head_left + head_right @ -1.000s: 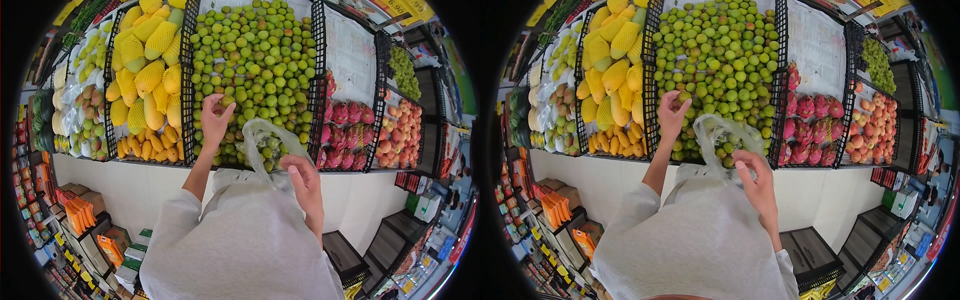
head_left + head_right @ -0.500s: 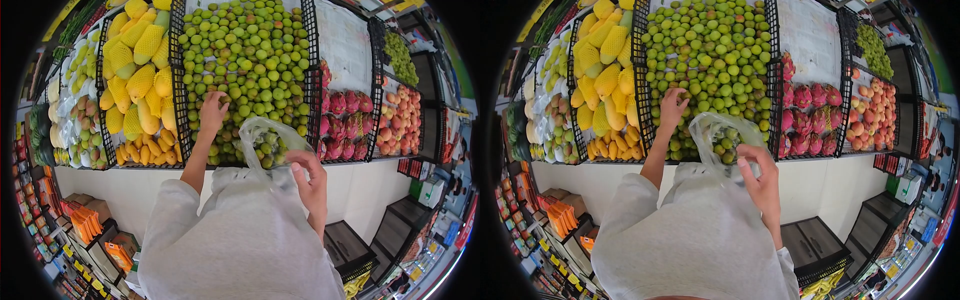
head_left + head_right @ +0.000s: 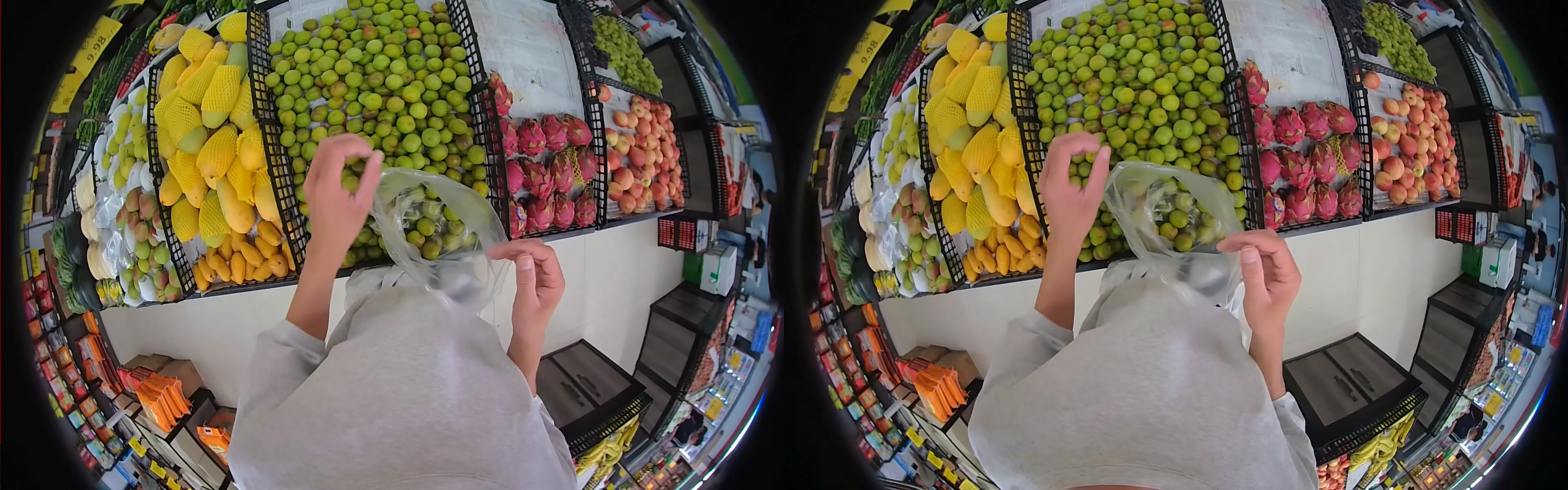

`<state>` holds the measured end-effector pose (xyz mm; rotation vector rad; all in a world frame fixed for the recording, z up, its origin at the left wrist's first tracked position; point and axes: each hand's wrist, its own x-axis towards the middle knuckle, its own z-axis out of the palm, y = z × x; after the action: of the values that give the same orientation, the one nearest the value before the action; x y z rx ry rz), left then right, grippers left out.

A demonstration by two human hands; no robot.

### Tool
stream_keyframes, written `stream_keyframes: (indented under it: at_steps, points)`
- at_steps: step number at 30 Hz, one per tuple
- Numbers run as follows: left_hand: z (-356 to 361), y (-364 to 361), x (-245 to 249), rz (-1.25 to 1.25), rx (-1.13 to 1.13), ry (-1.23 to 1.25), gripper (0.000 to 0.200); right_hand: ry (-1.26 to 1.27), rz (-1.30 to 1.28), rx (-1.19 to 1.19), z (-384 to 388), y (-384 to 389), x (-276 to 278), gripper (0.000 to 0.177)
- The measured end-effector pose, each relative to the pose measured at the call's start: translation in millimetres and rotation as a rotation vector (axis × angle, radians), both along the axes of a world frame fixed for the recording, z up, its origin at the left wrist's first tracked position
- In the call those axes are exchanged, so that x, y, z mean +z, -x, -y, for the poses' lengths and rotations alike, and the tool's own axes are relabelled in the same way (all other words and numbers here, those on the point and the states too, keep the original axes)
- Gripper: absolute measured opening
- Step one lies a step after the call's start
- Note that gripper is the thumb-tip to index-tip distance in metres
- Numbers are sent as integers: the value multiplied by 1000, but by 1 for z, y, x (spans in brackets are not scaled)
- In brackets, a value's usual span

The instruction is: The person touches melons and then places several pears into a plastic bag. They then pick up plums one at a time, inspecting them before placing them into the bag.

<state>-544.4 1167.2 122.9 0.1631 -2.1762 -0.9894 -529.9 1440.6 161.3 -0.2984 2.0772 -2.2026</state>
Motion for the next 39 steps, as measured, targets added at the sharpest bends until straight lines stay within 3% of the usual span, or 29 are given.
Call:
stream_keyframes:
  at_steps: [2, 4, 7, 10, 11, 14, 16, 20, 23, 26, 29, 39]
  points:
    - [-17, -9, 30, -36, -163, 26, 17, 26, 21, -11, -4, -3, -2, 11]
    - [-35, -15, 55, 383, -475, -121, 17, 49, 26, 0, -6, -7, -3, 11]
    - [-50, -6, 21, 810, -855, 158, 24, 229, 116, 62, -9, -17, -4, 13]
    - [-70, -16, -44, 932, -767, 555, 34, 397, 70, 133, -10, -23, -7, 24]
    - [-75, -13, -63, 938, -729, 569, 36, 378, 47, 178, -15, -23, -10, 45]
    - [-84, -3, -104, 985, -609, 601, 40, 299, 57, 255, -20, -25, -11, 59]
    - [-86, 9, -122, 1030, -508, 609, 38, 379, 153, 257, -23, -25, -10, 63]
    - [-79, 16, -195, 1009, -575, 712, 33, 484, 194, 259, -22, -19, -13, 65]
    - [-82, 19, -195, 925, -536, 649, 31, 249, 123, 217, -19, -14, -8, 74]
    - [-85, 22, -197, 832, -469, 532, 29, 497, 163, 272, -10, -9, -3, 83]
    - [-83, 26, -201, 760, -428, 441, 28, 339, 214, 330, -6, -7, 3, 88]
    - [-72, 29, -204, 662, -442, 118, 28, 238, 248, 603, 7, 3, 2, 59]
